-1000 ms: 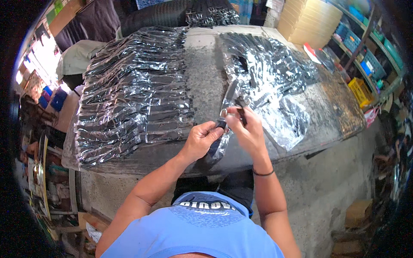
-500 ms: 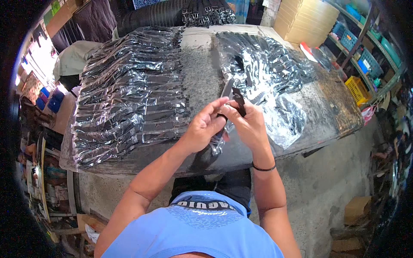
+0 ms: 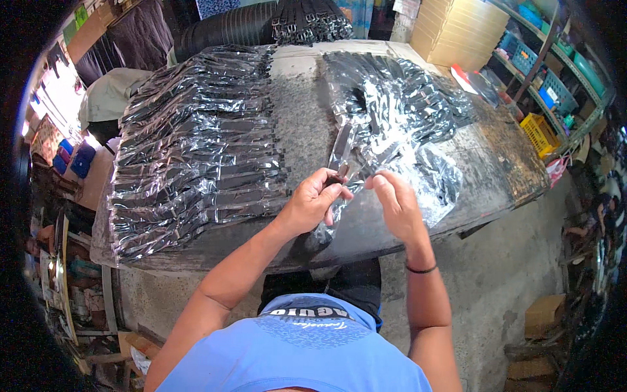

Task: Attaching plastic clips to automotive window visors and stacking them.

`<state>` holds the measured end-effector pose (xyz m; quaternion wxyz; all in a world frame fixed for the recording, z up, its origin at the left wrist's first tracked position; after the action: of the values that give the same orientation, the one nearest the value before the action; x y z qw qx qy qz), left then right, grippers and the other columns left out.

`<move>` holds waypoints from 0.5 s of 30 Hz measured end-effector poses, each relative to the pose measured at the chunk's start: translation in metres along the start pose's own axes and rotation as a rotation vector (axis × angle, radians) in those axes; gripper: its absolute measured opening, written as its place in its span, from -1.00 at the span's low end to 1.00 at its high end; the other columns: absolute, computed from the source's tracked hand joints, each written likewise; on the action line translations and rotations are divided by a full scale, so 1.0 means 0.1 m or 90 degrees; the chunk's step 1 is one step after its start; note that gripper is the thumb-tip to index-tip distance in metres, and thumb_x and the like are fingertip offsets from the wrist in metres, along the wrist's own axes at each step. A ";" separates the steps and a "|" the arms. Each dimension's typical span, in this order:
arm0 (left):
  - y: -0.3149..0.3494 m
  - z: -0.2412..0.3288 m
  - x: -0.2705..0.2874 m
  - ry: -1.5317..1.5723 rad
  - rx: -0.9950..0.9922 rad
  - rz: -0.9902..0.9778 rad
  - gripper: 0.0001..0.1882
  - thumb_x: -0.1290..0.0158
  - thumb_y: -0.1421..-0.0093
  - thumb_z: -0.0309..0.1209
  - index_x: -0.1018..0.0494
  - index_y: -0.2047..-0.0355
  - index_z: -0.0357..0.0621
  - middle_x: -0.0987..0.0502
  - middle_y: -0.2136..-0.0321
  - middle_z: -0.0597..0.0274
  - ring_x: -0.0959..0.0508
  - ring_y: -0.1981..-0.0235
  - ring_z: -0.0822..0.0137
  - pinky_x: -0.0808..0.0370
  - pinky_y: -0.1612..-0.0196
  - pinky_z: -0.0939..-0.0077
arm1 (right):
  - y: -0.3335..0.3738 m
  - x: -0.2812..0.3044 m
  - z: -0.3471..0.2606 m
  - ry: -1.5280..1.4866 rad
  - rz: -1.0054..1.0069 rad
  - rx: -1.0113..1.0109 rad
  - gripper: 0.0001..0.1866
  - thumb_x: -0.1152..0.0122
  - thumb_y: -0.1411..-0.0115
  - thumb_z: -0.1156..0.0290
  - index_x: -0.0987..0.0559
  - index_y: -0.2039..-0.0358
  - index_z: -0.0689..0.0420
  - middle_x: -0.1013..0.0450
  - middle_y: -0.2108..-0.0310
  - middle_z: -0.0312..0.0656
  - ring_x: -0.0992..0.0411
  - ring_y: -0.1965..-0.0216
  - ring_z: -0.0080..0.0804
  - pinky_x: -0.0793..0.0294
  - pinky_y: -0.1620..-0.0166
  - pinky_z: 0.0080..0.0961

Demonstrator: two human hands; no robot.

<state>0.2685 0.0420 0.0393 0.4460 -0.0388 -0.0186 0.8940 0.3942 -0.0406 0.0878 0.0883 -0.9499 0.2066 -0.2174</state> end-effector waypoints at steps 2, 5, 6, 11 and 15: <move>-0.04 -0.08 -0.01 -0.059 0.029 0.006 -0.75 0.11 -0.31 -0.43 -0.33 0.03 -0.25 -0.56 0.28 0.17 -0.40 0.68 0.61 -0.40 0.64 0.71 | 0.07 0.07 -0.20 0.156 0.029 0.134 -0.84 -0.17 -0.18 0.41 -0.57 0.30 0.23 -0.30 0.62 -0.22 -0.29 0.62 -0.41 -0.27 0.49 -0.45; -0.02 -0.02 -0.04 -0.066 0.027 0.030 -0.71 0.11 -0.31 -0.45 -0.33 -0.01 -0.28 -0.56 0.29 0.19 -0.40 0.68 0.62 -0.41 0.64 0.71 | 0.13 0.03 -0.42 0.349 0.000 0.189 -0.86 -0.23 -0.12 0.41 -0.58 0.34 0.19 -0.40 0.55 -0.17 -0.38 0.58 -0.22 -0.35 0.46 -0.35; -0.04 -0.03 -0.03 -0.096 -0.001 0.043 -0.67 0.08 -0.29 -0.46 -0.32 -0.05 -0.29 -0.58 0.32 0.23 -0.41 0.67 0.63 -0.41 0.64 0.69 | 0.14 0.02 -0.48 0.400 -0.010 0.199 -0.90 -0.26 -0.08 0.40 -0.60 0.40 0.14 -0.41 0.51 -0.17 -0.42 0.53 -0.15 -0.39 0.44 -0.31; 0.00 0.08 -0.09 -0.257 -0.080 0.057 -0.63 0.02 -0.23 -0.46 -0.34 -0.05 -0.25 -0.62 0.34 0.17 -0.55 0.52 0.51 -0.50 0.45 0.54 | 0.20 -0.09 -0.68 0.549 -0.040 0.247 -0.89 -0.26 -0.07 0.36 -0.56 0.49 0.12 -0.38 0.53 -0.20 -0.45 0.52 -0.21 -0.44 0.45 -0.35; 0.05 0.22 -0.25 -0.350 -0.100 0.042 -0.64 -0.01 -0.17 -0.47 -0.38 -0.01 -0.23 -0.61 0.30 0.01 -0.62 0.33 0.40 -0.51 0.25 0.41 | 0.18 -0.26 -0.67 0.579 -0.081 0.246 -0.86 -0.23 -0.07 0.36 -0.51 0.50 0.14 -0.40 0.53 -0.20 -0.47 0.50 -0.16 -0.48 0.40 -0.30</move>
<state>0.2776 0.0193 0.0621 0.3904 0.1699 -0.2064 0.8810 0.3367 -0.0514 0.1329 0.1504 -0.7356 0.1220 -0.6491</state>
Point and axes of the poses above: each hand's wrist, its own y-axis away from the middle knuckle, its own x-axis out of the back of the hand, z = x × y, the point moved 10 cm from there along -y, towards the middle knuckle
